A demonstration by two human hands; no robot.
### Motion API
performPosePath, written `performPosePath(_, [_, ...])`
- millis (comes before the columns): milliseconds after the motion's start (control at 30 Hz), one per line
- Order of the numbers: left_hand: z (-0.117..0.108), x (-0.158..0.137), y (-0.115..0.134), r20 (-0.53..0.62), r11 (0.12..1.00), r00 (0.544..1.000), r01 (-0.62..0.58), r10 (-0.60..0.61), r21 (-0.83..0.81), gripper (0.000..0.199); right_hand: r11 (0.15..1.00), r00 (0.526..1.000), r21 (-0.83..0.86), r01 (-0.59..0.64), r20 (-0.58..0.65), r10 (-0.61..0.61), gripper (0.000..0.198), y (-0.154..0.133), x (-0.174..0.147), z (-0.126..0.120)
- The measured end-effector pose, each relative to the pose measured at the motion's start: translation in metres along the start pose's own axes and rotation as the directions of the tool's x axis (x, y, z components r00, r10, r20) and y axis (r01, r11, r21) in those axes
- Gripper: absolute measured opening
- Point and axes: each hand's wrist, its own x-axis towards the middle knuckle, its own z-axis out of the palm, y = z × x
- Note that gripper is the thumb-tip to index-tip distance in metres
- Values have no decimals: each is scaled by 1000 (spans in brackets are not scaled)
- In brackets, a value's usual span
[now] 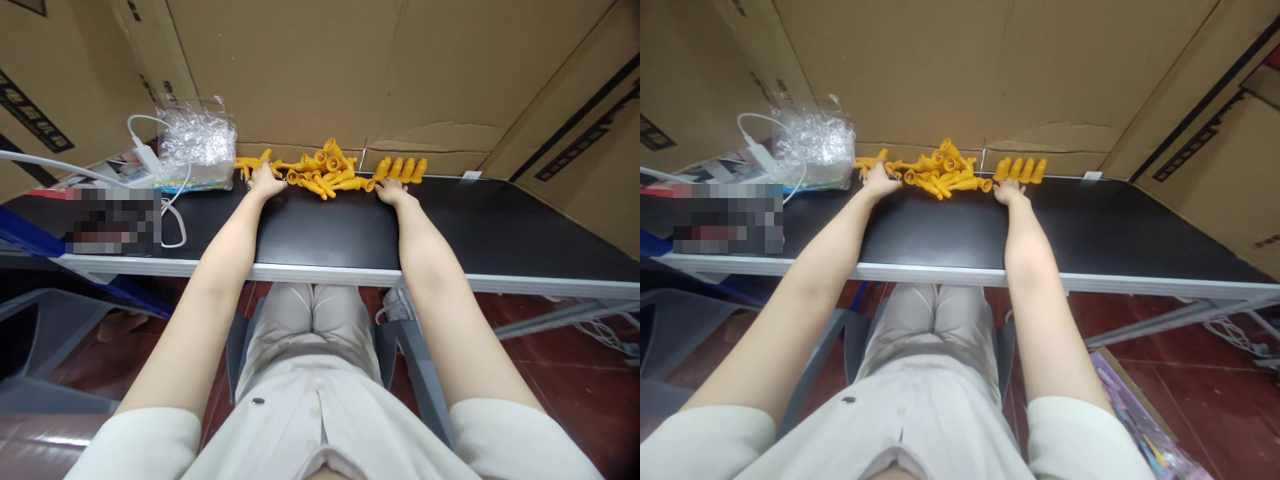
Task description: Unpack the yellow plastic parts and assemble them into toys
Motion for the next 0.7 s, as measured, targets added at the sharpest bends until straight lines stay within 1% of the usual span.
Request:
performPosePath(33, [-4, -5, 4, 28, 999, 999, 35, -35, 23, 96, 1000, 1000, -7, -4, 2, 4, 59, 0, -1, 0])
performPosePath(100, [-10, -12, 10, 80, 997, 995, 59, -63, 54, 93, 1000, 1000, -2, -7, -27, 7, 57, 0, -1, 0])
performPosePath(167, [-12, -15, 11, 120, 995, 991, 53, -63, 88, 92, 999, 997, 19, 28, -77, -26, 55, 0, -1, 0])
performPosePath(233, [-11, -14, 10, 149, 991, 986, 56, -75, 124, 92, 995, 991, 43, 87, -110, -82, 57, -1, -1, 0])
performPosePath(300, [-9, -10, 7, 164, 989, 982, 68, -90, 133, 89, 992, 991, 64, 107, -89, -101, 60, -2, 0, 0])
performPosePath(433, [-3, -3, 2, 143, 993, 986, 73, -86, 94, 75, 997, 999, 64, 42, -12, -41, 61, -4, 3, 3])
performPosePath(533, [0, -2, -1, 106, 994, 993, 45, -56, 99, 69, 997, 999, 67, 32, -21, -31, 62, -3, 6, 5])
performPosePath(633, [-1, -4, -2, 100, 988, 995, 11, -26, 153, 77, 996, 998, 83, 35, -51, -31, 61, -2, 6, 6])
performPosePath(700, [-2, -5, -2, 101, 982, 994, 15, -34, 188, 83, 995, 996, 95, 37, -83, -29, 55, -2, 6, 4])
